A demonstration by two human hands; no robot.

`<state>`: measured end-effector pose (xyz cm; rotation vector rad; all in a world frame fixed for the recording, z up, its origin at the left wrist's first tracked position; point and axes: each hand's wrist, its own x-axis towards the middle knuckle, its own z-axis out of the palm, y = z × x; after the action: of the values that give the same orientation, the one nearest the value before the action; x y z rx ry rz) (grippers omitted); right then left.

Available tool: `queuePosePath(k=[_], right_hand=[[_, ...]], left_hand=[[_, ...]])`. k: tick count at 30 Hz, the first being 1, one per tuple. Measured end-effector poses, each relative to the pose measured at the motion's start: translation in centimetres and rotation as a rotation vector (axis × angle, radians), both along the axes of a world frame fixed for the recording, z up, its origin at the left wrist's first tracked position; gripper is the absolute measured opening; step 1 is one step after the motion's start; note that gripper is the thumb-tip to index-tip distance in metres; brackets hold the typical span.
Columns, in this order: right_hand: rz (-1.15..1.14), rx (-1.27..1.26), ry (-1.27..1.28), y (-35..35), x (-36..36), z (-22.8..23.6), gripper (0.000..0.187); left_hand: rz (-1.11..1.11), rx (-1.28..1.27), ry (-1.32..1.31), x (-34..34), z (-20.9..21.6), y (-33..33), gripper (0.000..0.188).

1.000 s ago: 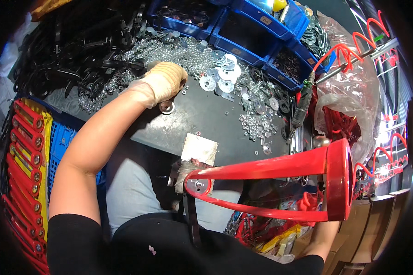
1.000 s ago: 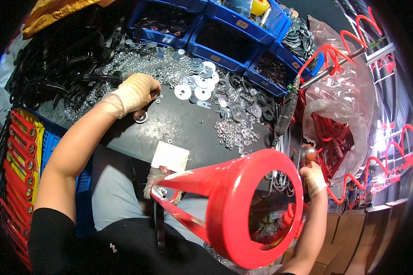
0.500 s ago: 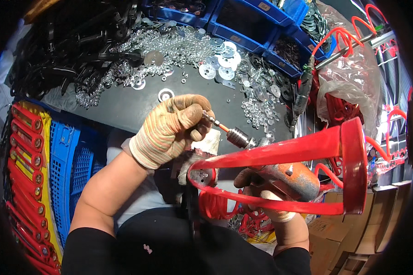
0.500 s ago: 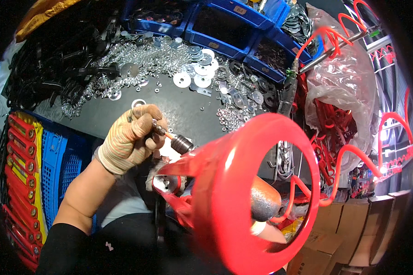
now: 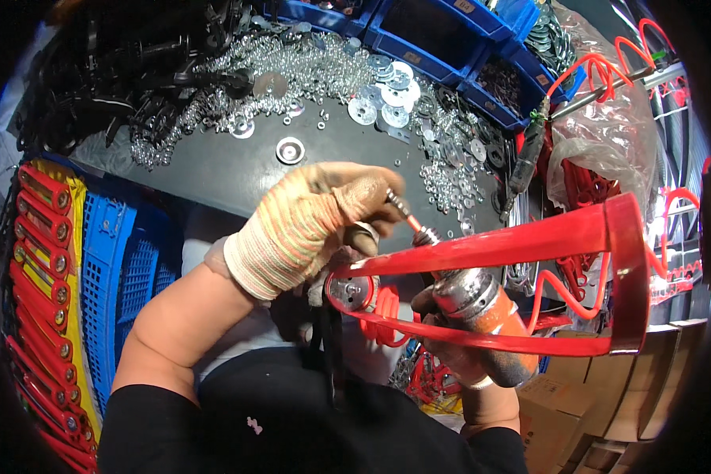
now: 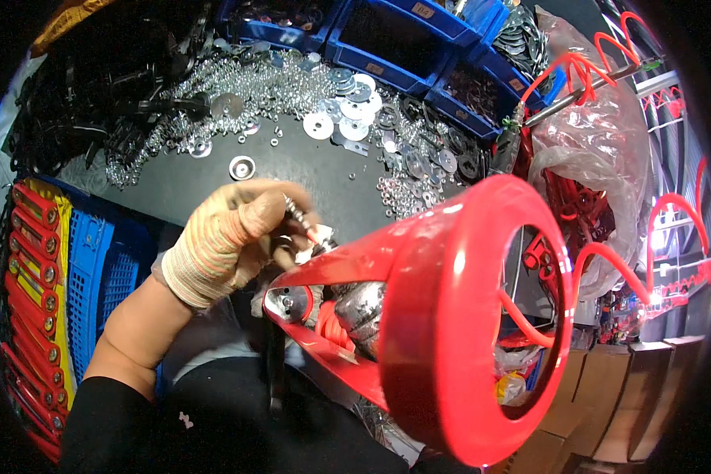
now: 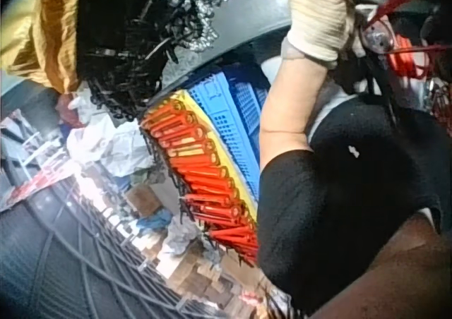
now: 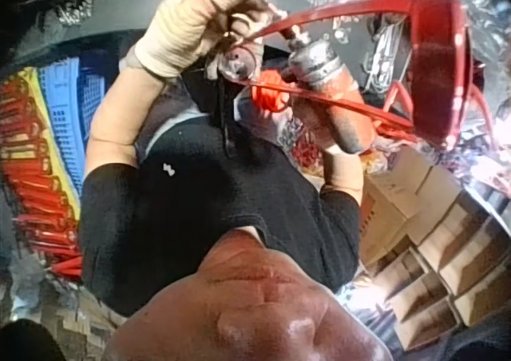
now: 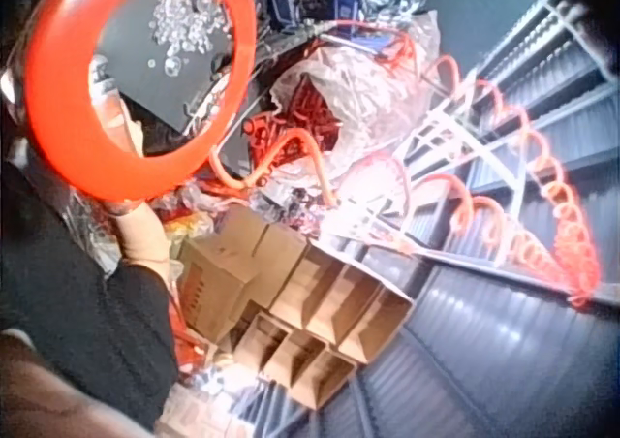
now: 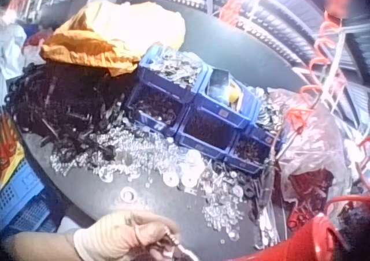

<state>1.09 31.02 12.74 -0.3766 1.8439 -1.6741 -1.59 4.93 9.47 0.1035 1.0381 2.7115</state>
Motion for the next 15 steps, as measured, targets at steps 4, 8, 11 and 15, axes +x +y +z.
queuePosePath(k=[4, 8, 11, 15], right_hand=[[-0.015, 0.011, -0.047, 2.3, -0.3, 1.1, 0.057], [-0.037, 0.008, -0.086, 3.7, -3.0, 1.7, 0.056], [-0.03, -0.009, -0.124, 2.0, -5.9, 1.2, 0.056], [-0.041, -0.023, -0.154, 7.1, -4.8, 2.7, 0.055]], left_hand=[[0.322, -0.297, 0.286, 0.9, -4.8, -1.0, 0.084], [0.569, -0.786, 0.422, 5.8, -7.5, 1.1, 0.083], [0.63, -0.859, 0.69, 6.2, -8.3, 2.6, 0.067], [0.588, -1.253, 0.946, 5.4, -7.0, 1.8, 0.042]])
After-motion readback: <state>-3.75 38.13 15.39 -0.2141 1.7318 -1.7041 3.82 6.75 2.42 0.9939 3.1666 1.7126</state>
